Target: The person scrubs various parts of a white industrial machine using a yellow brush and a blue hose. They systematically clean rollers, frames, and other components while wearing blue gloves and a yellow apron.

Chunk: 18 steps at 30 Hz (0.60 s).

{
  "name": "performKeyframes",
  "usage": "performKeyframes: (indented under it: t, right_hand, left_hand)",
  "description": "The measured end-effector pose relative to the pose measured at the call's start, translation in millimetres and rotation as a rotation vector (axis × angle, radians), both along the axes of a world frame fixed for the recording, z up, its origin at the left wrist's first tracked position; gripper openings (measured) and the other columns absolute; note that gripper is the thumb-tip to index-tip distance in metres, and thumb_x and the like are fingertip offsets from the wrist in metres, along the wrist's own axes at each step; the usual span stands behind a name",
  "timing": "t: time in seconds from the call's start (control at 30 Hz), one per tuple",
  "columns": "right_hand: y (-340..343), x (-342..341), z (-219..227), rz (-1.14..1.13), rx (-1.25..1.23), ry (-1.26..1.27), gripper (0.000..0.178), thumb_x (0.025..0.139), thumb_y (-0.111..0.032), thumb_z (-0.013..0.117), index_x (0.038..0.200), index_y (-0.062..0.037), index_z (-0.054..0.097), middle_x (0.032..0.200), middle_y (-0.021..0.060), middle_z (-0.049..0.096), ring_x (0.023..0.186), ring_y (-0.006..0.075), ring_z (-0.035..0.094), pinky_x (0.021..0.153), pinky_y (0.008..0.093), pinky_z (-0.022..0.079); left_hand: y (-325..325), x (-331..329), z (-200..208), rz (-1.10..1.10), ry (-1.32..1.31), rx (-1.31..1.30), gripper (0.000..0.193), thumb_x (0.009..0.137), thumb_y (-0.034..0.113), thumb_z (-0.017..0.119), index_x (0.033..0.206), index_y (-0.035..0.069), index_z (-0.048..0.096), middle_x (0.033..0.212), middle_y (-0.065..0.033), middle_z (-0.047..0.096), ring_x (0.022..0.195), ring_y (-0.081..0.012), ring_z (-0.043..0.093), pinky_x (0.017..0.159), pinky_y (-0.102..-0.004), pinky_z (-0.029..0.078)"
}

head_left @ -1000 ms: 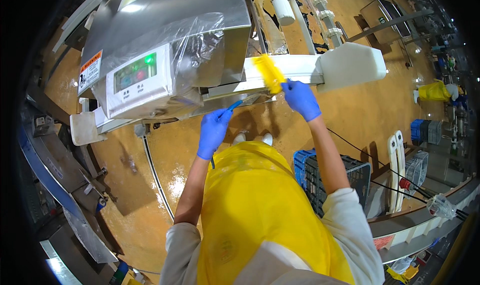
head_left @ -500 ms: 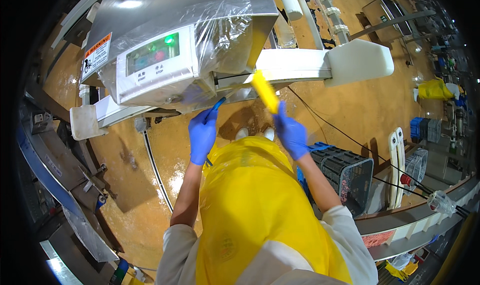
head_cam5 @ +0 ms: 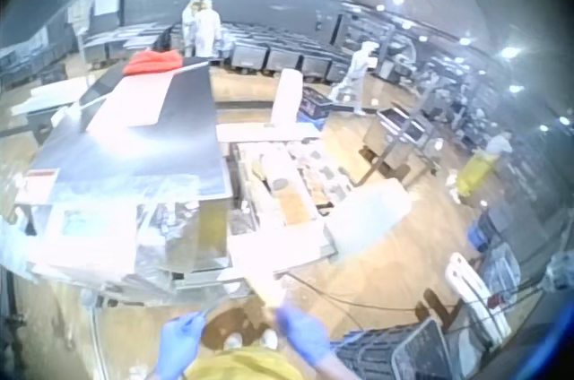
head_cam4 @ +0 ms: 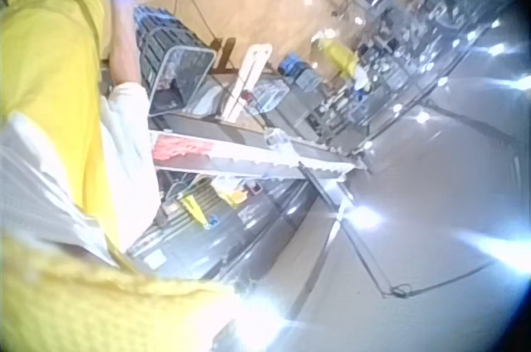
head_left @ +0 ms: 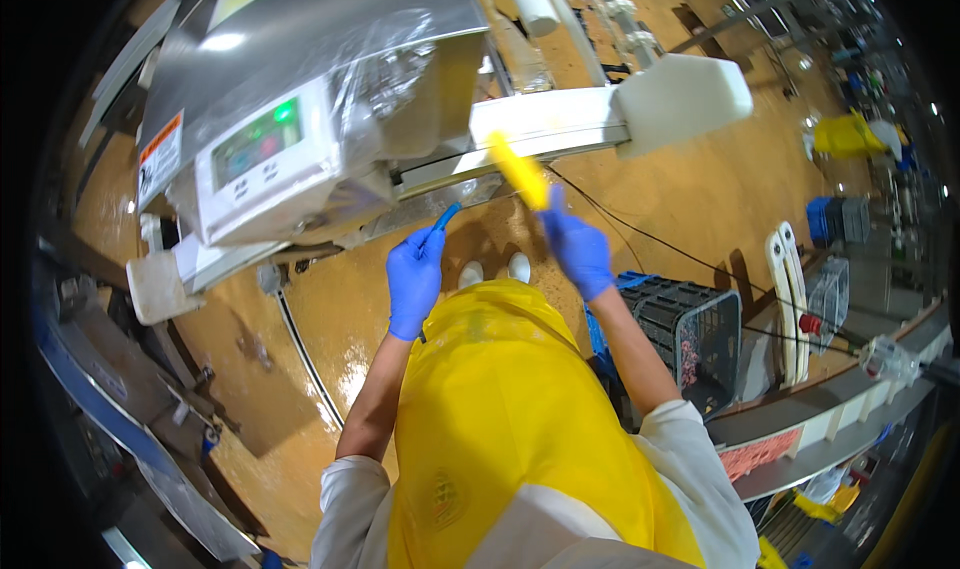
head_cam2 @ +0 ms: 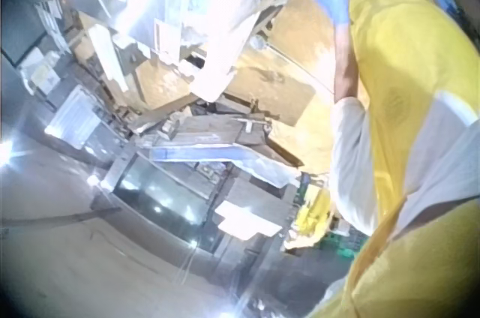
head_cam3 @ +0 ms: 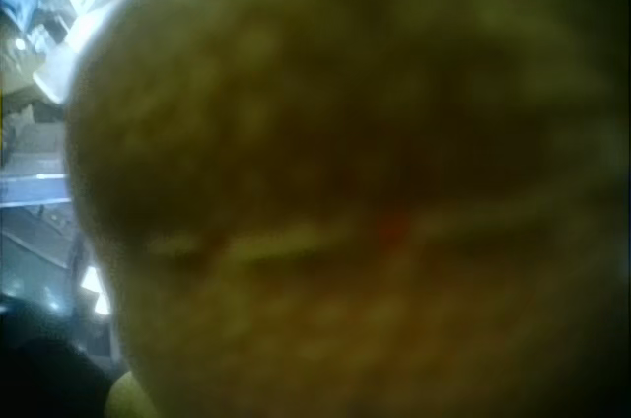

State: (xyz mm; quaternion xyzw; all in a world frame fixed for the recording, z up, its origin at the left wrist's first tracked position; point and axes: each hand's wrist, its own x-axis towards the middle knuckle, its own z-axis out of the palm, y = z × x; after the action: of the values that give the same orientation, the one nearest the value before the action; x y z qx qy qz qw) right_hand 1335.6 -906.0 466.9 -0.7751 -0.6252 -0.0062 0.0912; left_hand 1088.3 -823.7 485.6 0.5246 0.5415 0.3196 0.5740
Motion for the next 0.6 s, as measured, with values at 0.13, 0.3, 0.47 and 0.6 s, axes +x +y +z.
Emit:
performKeyframes:
  t: [0.13, 0.3, 0.47, 0.6]
  right_hand:
    - [-12, 49, -35, -0.295, -0.004, -0.081, 0.057, 0.095, -0.032, 0.051, 0.143, -0.0075, 0.032, 0.058, 0.0128, 0.059, 0.045, 0.031, 0.057, 0.04, 0.0447, 0.043]
    - [-27, 53, -20, -0.248, -0.051, 0.01, 0.055, 0.095, -0.034, 0.05, 0.142, -0.0095, 0.034, 0.065, 0.0176, 0.063, 0.052, 0.0375, 0.059, 0.047, 0.0496, 0.045]
    - [-63, 99, -56, -0.523, 0.024, 0.262, 0.046, 0.095, -0.036, 0.05, 0.132, -0.0089, 0.045, 0.067, 0.022, 0.062, 0.058, 0.0407, 0.06, 0.053, 0.0512, 0.047]
    - [-105, 104, -98, -0.788, -0.024, 0.887, 0.037, 0.095, -0.034, 0.05, 0.118, -0.0055, 0.053, 0.068, 0.0241, 0.062, 0.06, 0.0402, 0.062, 0.053, 0.0511, 0.047]
  left_hand:
    - [16, 39, 14, -0.086, -0.038, -0.009, 0.026, 0.092, 0.019, 0.062, 0.099, -0.005, 0.068, 0.067, 0.0022, 0.054, 0.06, -0.0058, 0.043, 0.053, -0.0243, 0.037]
    - [25, 94, 11, -0.222, -0.151, 0.026, 0.025, 0.092, 0.022, 0.062, 0.097, -0.002, 0.068, 0.062, 0.0038, 0.048, 0.052, -0.0031, 0.038, 0.046, -0.0216, 0.03]
    - [24, 129, 29, -0.299, -0.21, -0.11, 0.026, 0.093, 0.023, 0.06, 0.101, -0.002, 0.066, 0.06, 0.0038, 0.046, 0.046, -0.0025, 0.035, 0.041, -0.0198, 0.025]
    - [21, 156, 48, -0.351, -0.236, -0.272, 0.027, 0.093, 0.022, 0.058, 0.105, -0.002, 0.064, 0.061, 0.0029, 0.046, 0.045, -0.0027, 0.035, 0.04, -0.0194, 0.024]
